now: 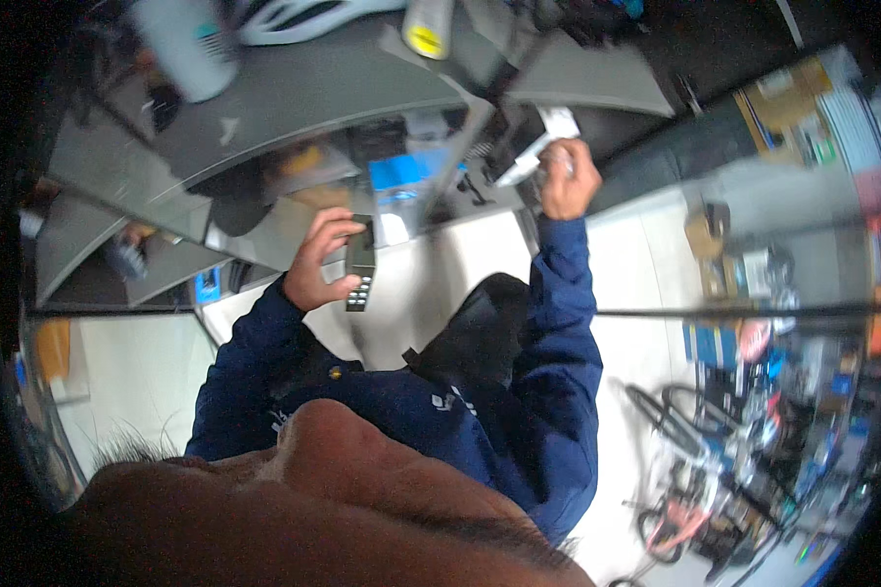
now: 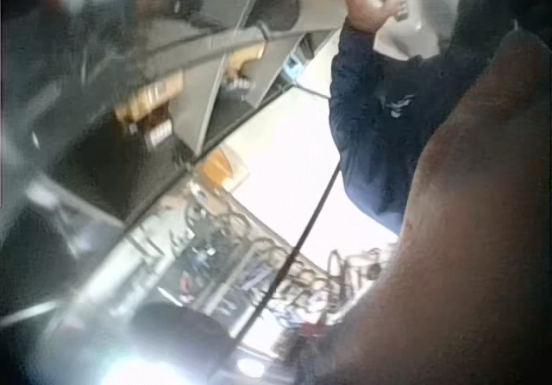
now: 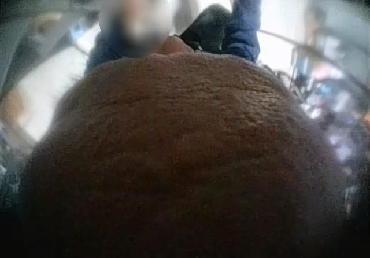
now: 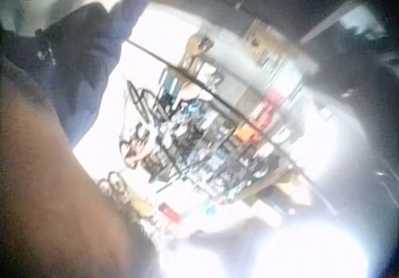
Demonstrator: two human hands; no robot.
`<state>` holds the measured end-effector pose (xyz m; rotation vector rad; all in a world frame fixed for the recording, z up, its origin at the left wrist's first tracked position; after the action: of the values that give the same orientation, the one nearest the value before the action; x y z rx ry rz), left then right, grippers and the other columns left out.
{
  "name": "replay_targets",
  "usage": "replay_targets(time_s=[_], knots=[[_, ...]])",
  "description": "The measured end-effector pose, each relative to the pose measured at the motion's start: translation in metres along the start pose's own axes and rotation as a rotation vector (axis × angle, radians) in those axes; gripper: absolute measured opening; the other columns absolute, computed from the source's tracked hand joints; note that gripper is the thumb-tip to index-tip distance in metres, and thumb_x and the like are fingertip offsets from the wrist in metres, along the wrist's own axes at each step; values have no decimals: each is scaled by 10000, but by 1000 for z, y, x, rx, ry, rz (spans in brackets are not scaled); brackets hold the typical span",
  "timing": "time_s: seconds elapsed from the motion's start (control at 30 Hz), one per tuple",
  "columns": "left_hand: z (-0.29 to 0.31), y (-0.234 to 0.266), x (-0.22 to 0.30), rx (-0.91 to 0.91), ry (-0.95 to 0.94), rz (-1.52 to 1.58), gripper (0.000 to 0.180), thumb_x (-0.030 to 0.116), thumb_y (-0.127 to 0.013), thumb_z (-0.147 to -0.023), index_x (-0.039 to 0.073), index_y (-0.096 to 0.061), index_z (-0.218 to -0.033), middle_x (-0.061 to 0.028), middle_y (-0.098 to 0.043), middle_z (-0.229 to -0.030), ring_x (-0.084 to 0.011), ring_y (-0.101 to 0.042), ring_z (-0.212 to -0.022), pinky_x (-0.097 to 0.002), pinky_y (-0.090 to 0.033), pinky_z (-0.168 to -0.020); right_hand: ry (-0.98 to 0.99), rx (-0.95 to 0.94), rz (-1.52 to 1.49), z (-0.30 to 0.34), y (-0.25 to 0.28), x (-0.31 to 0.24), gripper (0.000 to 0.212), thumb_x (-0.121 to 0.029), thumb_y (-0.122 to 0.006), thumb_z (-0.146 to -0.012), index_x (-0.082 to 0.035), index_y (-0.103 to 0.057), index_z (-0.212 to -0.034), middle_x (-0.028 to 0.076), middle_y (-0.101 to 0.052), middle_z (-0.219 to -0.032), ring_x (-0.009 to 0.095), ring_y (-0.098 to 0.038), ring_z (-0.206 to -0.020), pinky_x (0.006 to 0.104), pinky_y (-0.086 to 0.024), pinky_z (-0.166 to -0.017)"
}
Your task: The person retrieves several packaged bicycle accessories from a glass display cabinet, including a small plastic bag, a box of brake pads, and a box containing a bicycle light. They open the light box, remove the light, and test it by turning it on and off before placing it back in the box.
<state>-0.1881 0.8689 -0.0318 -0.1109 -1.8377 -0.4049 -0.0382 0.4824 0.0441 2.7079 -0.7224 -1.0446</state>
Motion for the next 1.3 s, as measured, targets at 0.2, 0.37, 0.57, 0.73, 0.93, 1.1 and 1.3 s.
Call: replay_targets(time_s=[0.2, 0.37, 0.57, 0.73, 0.93, 1.1, 1.3], knots=[[8, -56, -36, -167, -38, -149, 729, 180, -862, -710, 87, -580, -1377, -192, -463, -1403, -373, -507, -1331, -444, -456, -1110, -361, -217, 223, 67, -12, 157, 160, -175, -638, -977, -47, -722, -1027, 168, -759, -898, 328, -761, -846, 404, -587, -776], [16, -85, -76, -131, 242, 32, 714, 269, -835, -802, 98, -541, -1430, -164, -400, -1487, -339, -446, -1428, -474, -429, -1165, -357, -462, 340, 101, -86, 268, 226, -103, -673, -884, -75, -750, -1095, 167, -773, -1000, 348, -756, -890, 432, -602, -828], [49, -112, -63, 5, 282, -57, 729, 110, -823, -724, 83, -568, -1406, -185, -454, -1439, -358, -508, -1356, -444, -491, -1104, -173, -643, 565, 75, -229, 344, 257, -290, -659, -916, -102, -769, -1052, 212, -747, -1045, 421, -710, -986, 530, -575, -869], [92, -121, -46, 194, 475, -56, 695, -32, -784, -697, 9, -562, -1355, -198, -452, -1399, -356, -538, -1333, -456, -467, -1142, -269, -808, 713, 72, -309, 373, 302, -227, -550, -1011, -58, -801, -1015, 176, -775, -1090, 389, -751, -997, 512, -609, -826], [135, -133, -50, 284, 469, -148, 669, 65, -829, -762, 25, -551, -1369, -201, -454, -1391, -359, -551, -1299, -447, -494, -1094, -214, -611, 809, 52, -335, 381, 341, -301, -534, -1054, -105, -773, -1197, 127, -758, -1225, 326, -741, -1103, 447, -611, -872], [149, -148, -52, 292, 490, -188, 663, 108, -832, -767, 47, -560, -1367, -200, -466, -1389, -347, -551, -1282, -435, -482, -1090, -86, -535, 1001, 56, -356, 392, 429, -396, -520, -1070, -167, -662, -1404, 80, -660, -1442, 322, -665, -1265, 430, -538, -1038], [162, -152, -59, 333, 445, -294, 655, 106, -827, -762, 59, -568, -1362, -183, -479, -1389, -327, -551, -1273, -406, -485, -1071, -457, -650, 806, 47, -353, 410, 376, -403, -535, -1063, -151, -764, -1221, 99, -758, -1248, 314, -749, -1096, 425, -612, -854]])
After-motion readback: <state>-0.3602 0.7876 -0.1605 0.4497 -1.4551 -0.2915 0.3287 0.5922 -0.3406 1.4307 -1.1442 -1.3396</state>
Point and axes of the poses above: each hand's wrist, its own z-axis away from the middle knuckle, its own y-axis out of the back of the hand, x = y × z, the point moved 4 cm from there along -z, towards the middle knuckle
